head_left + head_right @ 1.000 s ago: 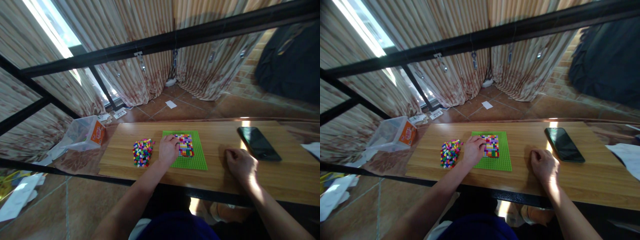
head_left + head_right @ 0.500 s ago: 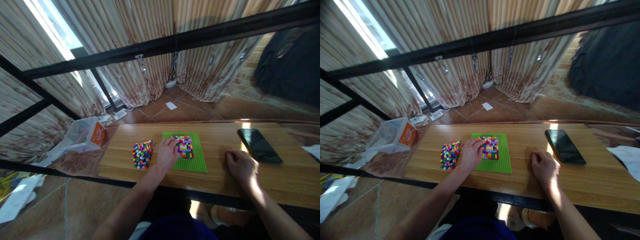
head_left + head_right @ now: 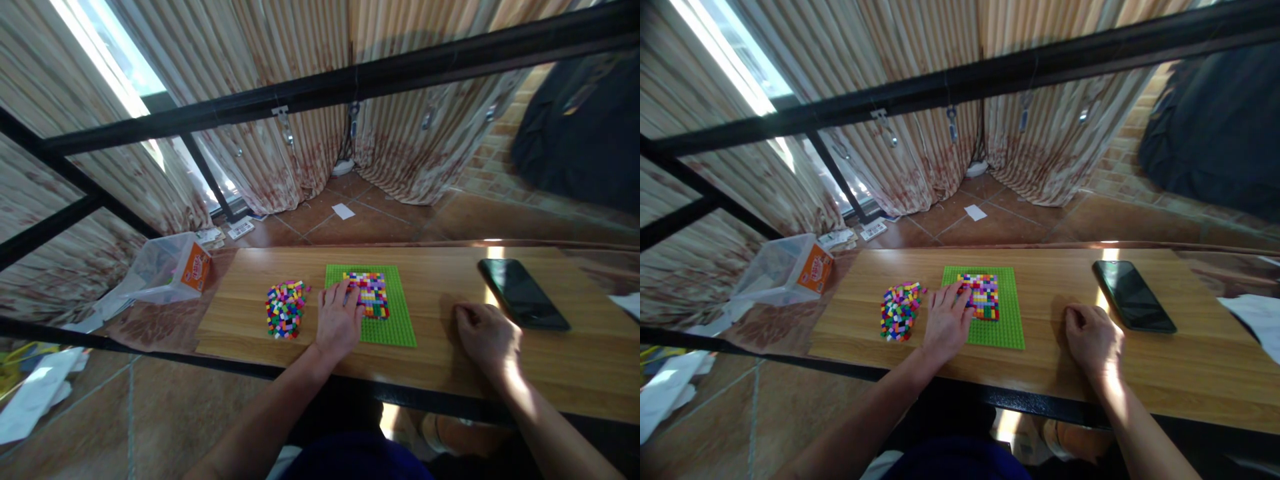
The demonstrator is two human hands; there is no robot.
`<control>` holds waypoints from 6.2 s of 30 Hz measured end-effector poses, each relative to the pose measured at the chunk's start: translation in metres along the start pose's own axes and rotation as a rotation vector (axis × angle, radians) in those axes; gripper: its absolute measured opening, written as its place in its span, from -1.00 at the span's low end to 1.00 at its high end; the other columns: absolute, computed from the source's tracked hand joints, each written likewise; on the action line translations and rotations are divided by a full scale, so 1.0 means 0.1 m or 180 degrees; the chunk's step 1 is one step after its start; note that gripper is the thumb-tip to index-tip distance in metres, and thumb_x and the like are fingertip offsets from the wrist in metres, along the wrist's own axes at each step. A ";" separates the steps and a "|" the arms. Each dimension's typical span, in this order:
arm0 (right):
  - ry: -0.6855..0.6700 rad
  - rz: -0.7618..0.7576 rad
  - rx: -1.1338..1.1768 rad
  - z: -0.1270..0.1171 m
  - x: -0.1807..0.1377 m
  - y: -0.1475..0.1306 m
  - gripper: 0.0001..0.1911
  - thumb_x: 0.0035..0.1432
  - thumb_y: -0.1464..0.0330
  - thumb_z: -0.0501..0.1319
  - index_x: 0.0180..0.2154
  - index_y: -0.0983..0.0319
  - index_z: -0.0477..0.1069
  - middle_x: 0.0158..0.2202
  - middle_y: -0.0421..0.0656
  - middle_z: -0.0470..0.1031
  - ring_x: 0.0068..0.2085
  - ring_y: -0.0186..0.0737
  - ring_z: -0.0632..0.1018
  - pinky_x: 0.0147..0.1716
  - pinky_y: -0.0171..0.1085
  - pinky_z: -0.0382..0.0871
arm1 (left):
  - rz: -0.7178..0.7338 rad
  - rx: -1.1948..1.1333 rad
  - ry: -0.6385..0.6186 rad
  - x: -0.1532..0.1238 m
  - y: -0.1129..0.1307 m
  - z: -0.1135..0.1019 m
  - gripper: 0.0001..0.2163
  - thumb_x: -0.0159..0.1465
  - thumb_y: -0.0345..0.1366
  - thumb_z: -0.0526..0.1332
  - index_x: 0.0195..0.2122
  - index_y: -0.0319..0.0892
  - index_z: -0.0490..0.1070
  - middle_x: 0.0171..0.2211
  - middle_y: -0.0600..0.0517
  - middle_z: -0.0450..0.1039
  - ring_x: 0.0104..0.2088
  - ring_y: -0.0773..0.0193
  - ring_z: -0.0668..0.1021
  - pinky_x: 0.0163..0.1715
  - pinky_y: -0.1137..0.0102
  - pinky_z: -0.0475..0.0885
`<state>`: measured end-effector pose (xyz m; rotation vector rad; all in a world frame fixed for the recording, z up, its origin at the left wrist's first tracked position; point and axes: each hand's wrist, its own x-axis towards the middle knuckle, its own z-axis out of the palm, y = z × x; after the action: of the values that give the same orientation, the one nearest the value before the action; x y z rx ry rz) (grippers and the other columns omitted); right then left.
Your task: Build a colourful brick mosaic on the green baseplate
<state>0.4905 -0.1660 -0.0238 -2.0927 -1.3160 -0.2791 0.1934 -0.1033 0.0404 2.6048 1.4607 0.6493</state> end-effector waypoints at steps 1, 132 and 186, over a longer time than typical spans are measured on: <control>-0.0008 0.0002 -0.0008 0.00 0.00 0.00 -0.66 0.17 0.20 0.11 -0.32 0.25 0.59 -0.34 -0.04 0.58 -0.35 -0.13 0.51 -0.40 -0.23 0.28 | -0.0008 -0.0019 0.0006 0.00 0.00 0.01 -0.64 0.40 -0.24 0.11 0.19 -0.15 0.37 0.25 -0.15 0.35 0.20 -0.05 0.35 0.18 -0.02 0.28; -0.0118 0.0045 -0.0041 0.01 0.00 0.00 -0.68 0.18 0.22 0.11 -0.31 0.25 0.58 -0.33 -0.03 0.56 -0.34 -0.15 0.48 -0.39 -0.23 0.24 | 0.0152 -0.0295 -0.0035 0.26 -0.10 -0.05 -0.70 0.37 -0.43 0.09 0.06 -0.13 0.49 0.10 -0.08 0.49 0.06 0.09 0.48 0.08 0.16 0.36; -0.0402 0.0170 -0.0134 0.01 0.02 0.08 -0.63 0.18 0.13 0.08 -0.30 0.19 0.56 -0.28 -0.01 0.57 -0.29 -0.02 0.53 -0.35 -0.14 0.30 | -0.1396 0.0739 0.0107 -0.13 -0.89 -0.34 -0.81 0.32 -0.31 0.21 -0.08 -0.19 0.53 -0.10 -0.14 0.59 -0.06 0.03 0.54 0.00 0.13 0.37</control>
<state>0.4979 -0.1665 -0.0266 -2.2083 -1.3348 -0.1551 0.1035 -0.0703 0.0427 2.2984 2.1385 0.4952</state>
